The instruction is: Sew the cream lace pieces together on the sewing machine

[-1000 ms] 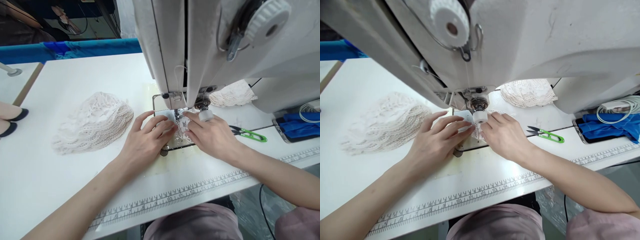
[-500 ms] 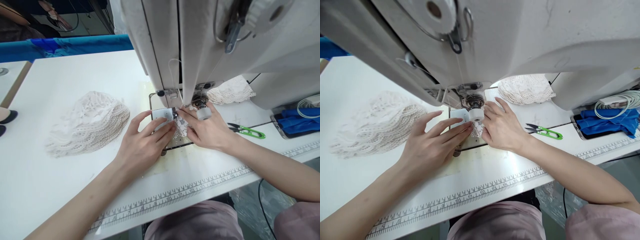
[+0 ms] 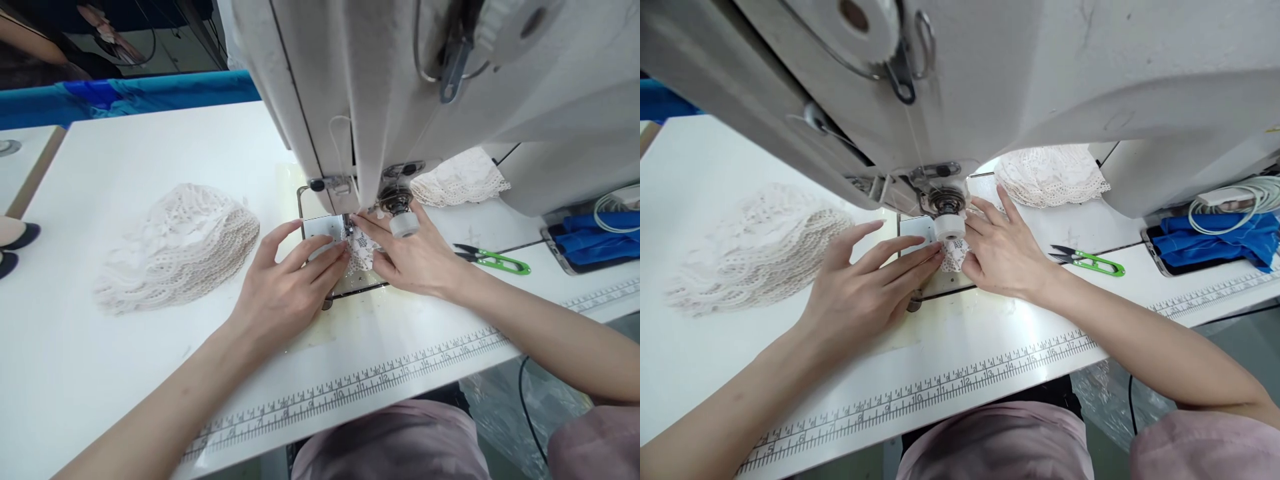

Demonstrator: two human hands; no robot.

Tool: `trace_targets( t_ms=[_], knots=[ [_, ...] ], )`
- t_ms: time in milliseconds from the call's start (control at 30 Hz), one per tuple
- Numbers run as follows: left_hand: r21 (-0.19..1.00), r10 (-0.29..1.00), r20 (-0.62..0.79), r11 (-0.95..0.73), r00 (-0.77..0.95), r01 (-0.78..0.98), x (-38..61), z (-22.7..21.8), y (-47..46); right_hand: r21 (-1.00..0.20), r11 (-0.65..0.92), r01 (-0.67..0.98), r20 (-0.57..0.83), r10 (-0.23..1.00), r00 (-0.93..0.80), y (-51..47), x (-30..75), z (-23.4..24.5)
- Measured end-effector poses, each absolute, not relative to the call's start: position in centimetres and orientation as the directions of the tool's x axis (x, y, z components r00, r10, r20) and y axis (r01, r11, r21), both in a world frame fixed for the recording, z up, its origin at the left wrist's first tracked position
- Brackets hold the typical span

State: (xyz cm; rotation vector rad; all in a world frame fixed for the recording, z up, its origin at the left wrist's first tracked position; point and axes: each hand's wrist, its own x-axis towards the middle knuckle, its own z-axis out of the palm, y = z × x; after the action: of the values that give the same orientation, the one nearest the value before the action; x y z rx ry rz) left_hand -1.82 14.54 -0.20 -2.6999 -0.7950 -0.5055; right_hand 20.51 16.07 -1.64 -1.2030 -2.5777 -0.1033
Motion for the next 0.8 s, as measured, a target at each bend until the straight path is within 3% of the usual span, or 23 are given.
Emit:
trace_targets(
  t_ms=[433,633,800],
  knots=[
    [-0.227,0.442,0.423,-0.793,0.791,0.565,-1.6,-0.2,14.5,-0.034,0.667,0.744,0.362,0.702,-0.613,15.9,20.8,-1.5],
    [-0.247,0.430,0.426,-0.792,0.796,0.559,-1.5,-0.2,14.3,0.024,0.775,0.631,0.476,0.546,-0.689,15.0,21.1,-1.1],
    [-0.263,0.398,0.438,-0.801,0.807,0.537,-1.4,0.0,13.7,0.092,0.791,0.605,0.492,0.492,-0.718,14.5,21.1,-1.1]
  ],
)
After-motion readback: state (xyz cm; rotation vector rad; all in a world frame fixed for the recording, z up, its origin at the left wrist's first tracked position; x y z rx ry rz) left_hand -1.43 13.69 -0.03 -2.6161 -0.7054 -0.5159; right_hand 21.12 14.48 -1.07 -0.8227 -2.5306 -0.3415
